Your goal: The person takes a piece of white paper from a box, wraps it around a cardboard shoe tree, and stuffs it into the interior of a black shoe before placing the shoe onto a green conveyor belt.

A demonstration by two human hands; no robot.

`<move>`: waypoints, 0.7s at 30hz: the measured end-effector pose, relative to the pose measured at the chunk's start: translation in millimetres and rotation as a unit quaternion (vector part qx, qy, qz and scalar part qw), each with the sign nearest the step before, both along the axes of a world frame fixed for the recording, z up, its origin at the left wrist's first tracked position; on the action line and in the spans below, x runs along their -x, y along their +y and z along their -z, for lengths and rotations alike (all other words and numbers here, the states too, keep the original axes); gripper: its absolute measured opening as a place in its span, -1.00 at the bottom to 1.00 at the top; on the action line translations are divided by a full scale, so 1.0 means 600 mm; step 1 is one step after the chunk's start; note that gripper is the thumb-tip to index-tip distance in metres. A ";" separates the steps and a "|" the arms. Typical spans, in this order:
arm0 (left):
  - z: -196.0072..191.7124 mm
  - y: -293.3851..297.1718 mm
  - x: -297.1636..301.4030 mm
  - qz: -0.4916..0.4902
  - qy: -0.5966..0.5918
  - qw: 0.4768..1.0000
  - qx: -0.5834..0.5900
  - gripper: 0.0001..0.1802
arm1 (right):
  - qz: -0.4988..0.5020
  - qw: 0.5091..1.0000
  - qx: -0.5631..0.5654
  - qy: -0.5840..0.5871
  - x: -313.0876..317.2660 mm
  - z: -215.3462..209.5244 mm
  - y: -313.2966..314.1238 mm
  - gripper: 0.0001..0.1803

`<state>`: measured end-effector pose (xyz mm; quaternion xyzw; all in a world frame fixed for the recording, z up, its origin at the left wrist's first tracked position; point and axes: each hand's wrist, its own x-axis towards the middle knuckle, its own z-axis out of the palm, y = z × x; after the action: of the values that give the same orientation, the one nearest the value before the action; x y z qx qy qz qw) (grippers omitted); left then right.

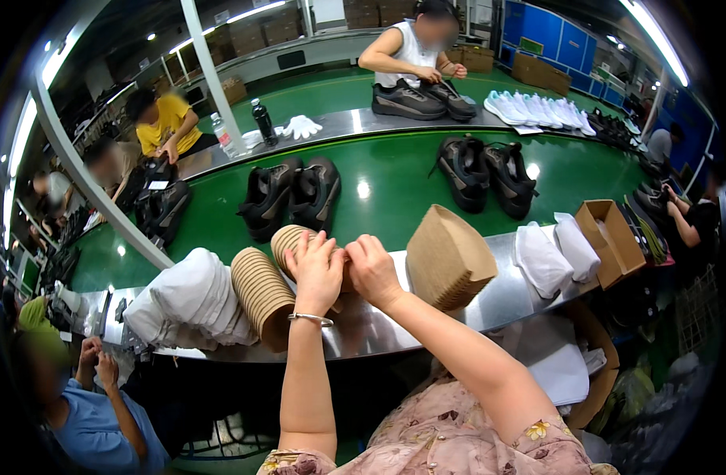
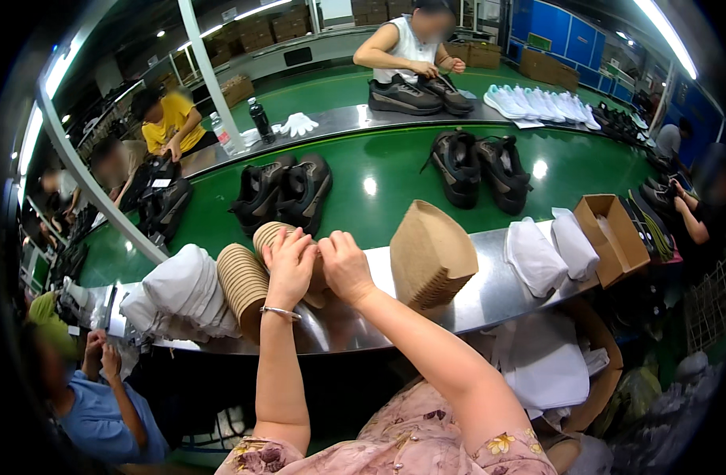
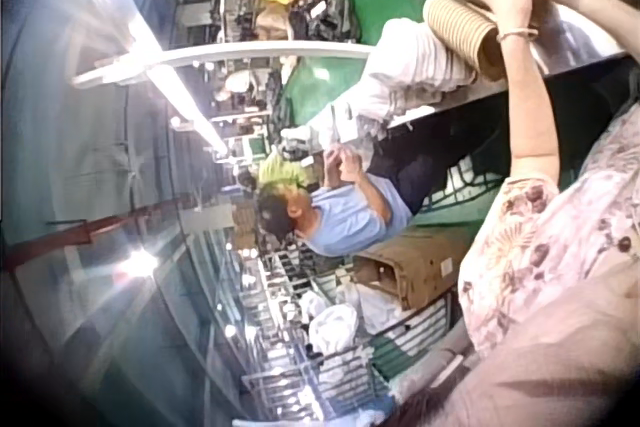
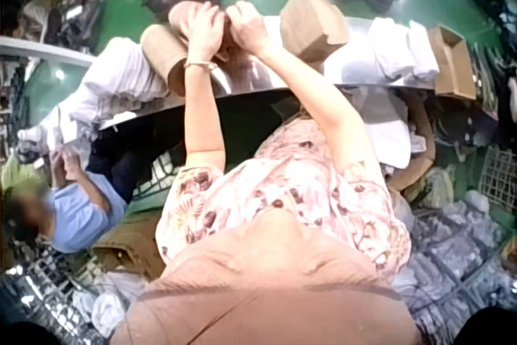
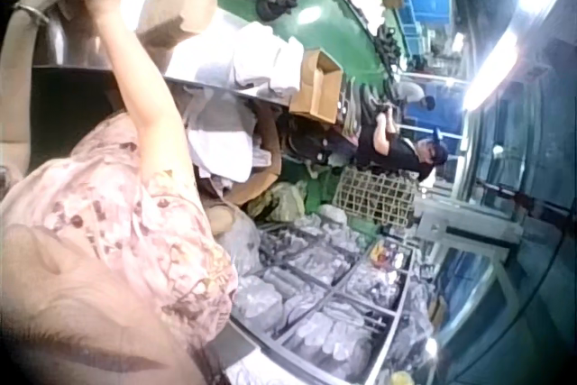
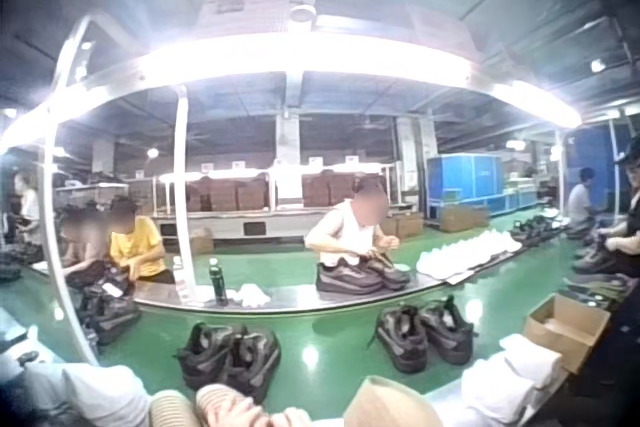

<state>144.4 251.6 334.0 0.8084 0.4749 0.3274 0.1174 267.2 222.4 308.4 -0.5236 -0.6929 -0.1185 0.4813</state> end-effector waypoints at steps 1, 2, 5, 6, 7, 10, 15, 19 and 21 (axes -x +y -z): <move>-0.003 -0.001 0.001 0.005 -0.011 1.000 0.008 -0.64 | -0.001 1.000 -0.004 0.010 -0.002 0.000 0.000 -0.88; -0.004 -0.002 0.003 0.002 -0.009 1.000 0.010 -0.64 | -0.007 1.000 -0.003 0.012 0.000 0.001 0.000 -0.88; -0.003 0.001 0.002 0.001 -0.008 1.000 0.016 -0.66 | -0.019 1.000 0.003 0.013 -0.002 0.000 0.001 -0.86; -0.002 0.001 0.000 -0.001 -0.007 1.000 0.017 -0.66 | -0.033 0.999 0.009 0.008 -0.007 0.000 0.002 -0.85; -0.001 0.001 -0.003 -0.002 -0.007 1.000 0.018 -0.67 | -0.046 0.999 0.016 0.002 -0.013 0.000 0.001 -0.85; -0.007 -0.001 -0.002 -0.003 0.004 1.000 0.017 -0.68 | -0.054 0.998 0.025 -0.016 -0.023 0.001 -0.018 -0.85; -0.011 0.000 0.008 -0.022 0.034 0.999 0.001 -0.67 | -0.042 0.998 0.034 -0.042 -0.041 -0.002 -0.090 -0.83; -0.033 -0.009 -0.005 0.002 0.089 0.996 0.000 -0.60 | 0.015 0.999 0.036 -0.019 -0.101 -0.058 -0.182 -0.81; -0.054 -0.040 -0.030 0.016 0.035 0.989 -0.140 -0.59 | 0.044 0.995 0.065 0.057 -0.142 -0.087 -0.247 -0.73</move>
<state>162.4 227.7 366.3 0.8353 0.4154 0.3601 -0.0087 352.6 74.3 360.4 -0.5897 -0.6467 -0.0645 0.4795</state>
